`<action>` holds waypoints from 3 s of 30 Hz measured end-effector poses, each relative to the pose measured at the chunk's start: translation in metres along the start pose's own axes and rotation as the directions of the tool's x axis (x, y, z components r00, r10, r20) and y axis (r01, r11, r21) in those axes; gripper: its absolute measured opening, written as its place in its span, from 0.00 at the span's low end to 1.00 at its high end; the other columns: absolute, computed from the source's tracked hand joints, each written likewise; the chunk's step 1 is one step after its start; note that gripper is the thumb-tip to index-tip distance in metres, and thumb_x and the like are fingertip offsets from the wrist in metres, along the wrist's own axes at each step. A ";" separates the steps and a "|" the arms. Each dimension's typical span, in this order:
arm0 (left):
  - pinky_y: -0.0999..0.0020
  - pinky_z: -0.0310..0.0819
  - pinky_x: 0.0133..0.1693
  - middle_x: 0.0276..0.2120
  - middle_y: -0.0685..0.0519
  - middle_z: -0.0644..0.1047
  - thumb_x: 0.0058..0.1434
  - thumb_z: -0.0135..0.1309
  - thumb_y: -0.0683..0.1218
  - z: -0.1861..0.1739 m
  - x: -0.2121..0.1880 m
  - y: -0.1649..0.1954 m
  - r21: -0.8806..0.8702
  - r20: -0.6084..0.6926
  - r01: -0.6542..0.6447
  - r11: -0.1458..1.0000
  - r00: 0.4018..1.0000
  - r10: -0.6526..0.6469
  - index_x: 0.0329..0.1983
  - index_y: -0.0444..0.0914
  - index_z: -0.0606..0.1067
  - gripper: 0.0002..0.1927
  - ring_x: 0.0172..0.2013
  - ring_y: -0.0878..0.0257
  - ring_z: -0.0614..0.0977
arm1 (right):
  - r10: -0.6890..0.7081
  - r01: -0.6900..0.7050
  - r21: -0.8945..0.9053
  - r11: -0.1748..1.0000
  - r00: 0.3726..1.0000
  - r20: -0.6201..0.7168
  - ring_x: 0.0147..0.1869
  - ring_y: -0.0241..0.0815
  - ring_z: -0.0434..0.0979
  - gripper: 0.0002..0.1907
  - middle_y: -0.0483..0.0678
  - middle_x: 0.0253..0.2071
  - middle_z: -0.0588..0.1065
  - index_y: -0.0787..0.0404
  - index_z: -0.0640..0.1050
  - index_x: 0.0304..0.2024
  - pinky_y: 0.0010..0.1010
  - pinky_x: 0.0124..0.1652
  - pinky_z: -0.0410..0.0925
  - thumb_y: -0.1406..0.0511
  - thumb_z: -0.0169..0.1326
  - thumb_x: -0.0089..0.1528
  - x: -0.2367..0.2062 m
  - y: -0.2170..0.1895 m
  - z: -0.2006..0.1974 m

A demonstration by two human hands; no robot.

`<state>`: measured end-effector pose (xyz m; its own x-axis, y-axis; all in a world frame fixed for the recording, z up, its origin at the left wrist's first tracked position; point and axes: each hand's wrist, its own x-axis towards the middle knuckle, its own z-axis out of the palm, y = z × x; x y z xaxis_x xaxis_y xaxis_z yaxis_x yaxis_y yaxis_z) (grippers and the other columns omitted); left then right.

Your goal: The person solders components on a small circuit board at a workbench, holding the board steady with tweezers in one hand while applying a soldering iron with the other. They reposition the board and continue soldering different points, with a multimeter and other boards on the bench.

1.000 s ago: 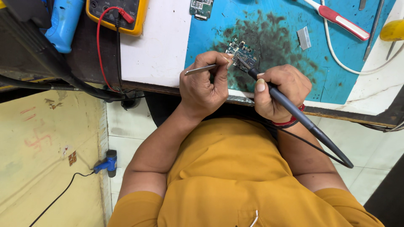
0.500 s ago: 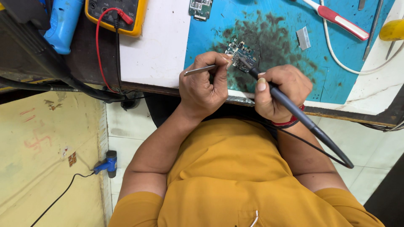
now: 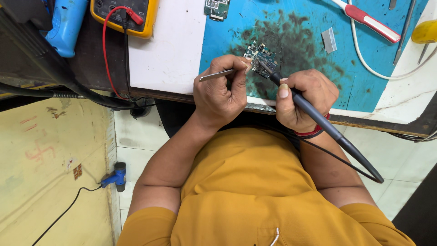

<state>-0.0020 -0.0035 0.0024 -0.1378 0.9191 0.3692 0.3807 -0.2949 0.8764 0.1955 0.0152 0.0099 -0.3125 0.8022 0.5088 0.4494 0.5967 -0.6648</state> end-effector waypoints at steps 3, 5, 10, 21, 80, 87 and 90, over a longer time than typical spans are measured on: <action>0.75 0.84 0.36 0.42 0.50 0.82 0.73 0.55 0.37 0.000 -0.001 0.001 -0.009 0.000 0.008 1.000 1.000 -0.008 0.48 0.37 0.69 0.07 0.38 0.63 0.88 | -0.007 0.007 -0.007 1.000 1.000 0.010 0.31 0.47 0.77 0.04 0.52 0.34 0.77 0.64 0.73 0.40 0.33 0.35 0.70 0.70 0.56 0.68 0.000 0.000 0.000; 0.75 0.84 0.35 0.42 0.50 0.83 0.73 0.56 0.37 0.001 -0.001 0.001 -0.002 -0.001 0.008 1.000 1.000 -0.008 0.47 0.37 0.68 0.07 0.37 0.64 0.88 | -0.005 0.005 0.001 1.000 1.000 -0.001 0.32 0.48 0.76 0.04 0.52 0.33 0.76 0.64 0.73 0.39 0.33 0.33 0.69 0.70 0.56 0.67 0.000 0.000 0.000; 0.74 0.83 0.36 0.42 0.50 0.82 0.73 0.56 0.38 0.001 -0.001 0.001 0.010 -0.004 0.002 1.000 1.000 -0.002 0.48 0.37 0.68 0.07 0.36 0.64 0.88 | 0.006 -0.006 -0.008 1.000 1.000 -0.009 0.31 0.47 0.77 0.05 0.52 0.33 0.77 0.64 0.73 0.39 0.33 0.34 0.69 0.69 0.55 0.69 -0.003 0.002 -0.001; 0.73 0.84 0.37 0.42 0.51 0.82 0.73 0.55 0.38 0.001 0.000 0.001 0.053 -0.006 -0.019 0.998 1.000 0.019 0.48 0.38 0.68 0.07 0.39 0.62 0.88 | -0.009 0.035 -0.322 0.946 0.997 0.082 0.40 0.54 0.76 0.17 0.55 0.39 0.76 0.63 0.76 0.54 0.41 0.43 0.69 0.63 0.65 0.66 0.021 -0.017 0.004; 0.75 0.86 0.40 0.45 0.49 0.82 0.74 0.55 0.38 -0.001 0.001 0.003 -0.015 0.017 0.008 1.000 1.000 -0.008 0.49 0.36 0.69 0.07 0.43 0.61 0.88 | 0.027 -0.027 -0.019 0.999 1.000 -0.008 0.31 0.47 0.78 0.05 0.54 0.35 0.79 0.65 0.72 0.40 0.32 0.34 0.71 0.71 0.55 0.70 -0.005 -0.002 0.003; 0.74 0.87 0.42 0.46 0.49 0.82 0.75 0.55 0.39 -0.001 0.001 0.001 -0.023 0.019 -0.006 1.000 1.000 0.007 0.50 0.36 0.68 0.08 0.43 0.61 0.88 | 0.036 -0.036 -0.010 0.999 0.999 0.009 0.31 0.46 0.79 0.05 0.53 0.35 0.78 0.65 0.72 0.40 0.31 0.33 0.71 0.71 0.55 0.70 -0.005 -0.003 0.001; 0.74 0.86 0.40 0.45 0.49 0.82 0.74 0.56 0.39 -0.002 0.001 0.001 0.004 0.024 -0.008 1.000 1.000 0.008 0.49 0.36 0.69 0.07 0.43 0.61 0.88 | 0.027 -0.027 -0.017 0.999 1.000 -0.006 0.31 0.48 0.78 0.05 0.54 0.35 0.79 0.65 0.72 0.39 0.32 0.34 0.71 0.71 0.55 0.70 -0.005 -0.003 0.002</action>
<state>-0.0031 -0.0032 0.0045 -0.1130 0.9225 0.3690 0.3859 -0.3015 0.8719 0.1938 0.0094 0.0077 -0.2951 0.8177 0.4943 0.4720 0.5745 -0.6686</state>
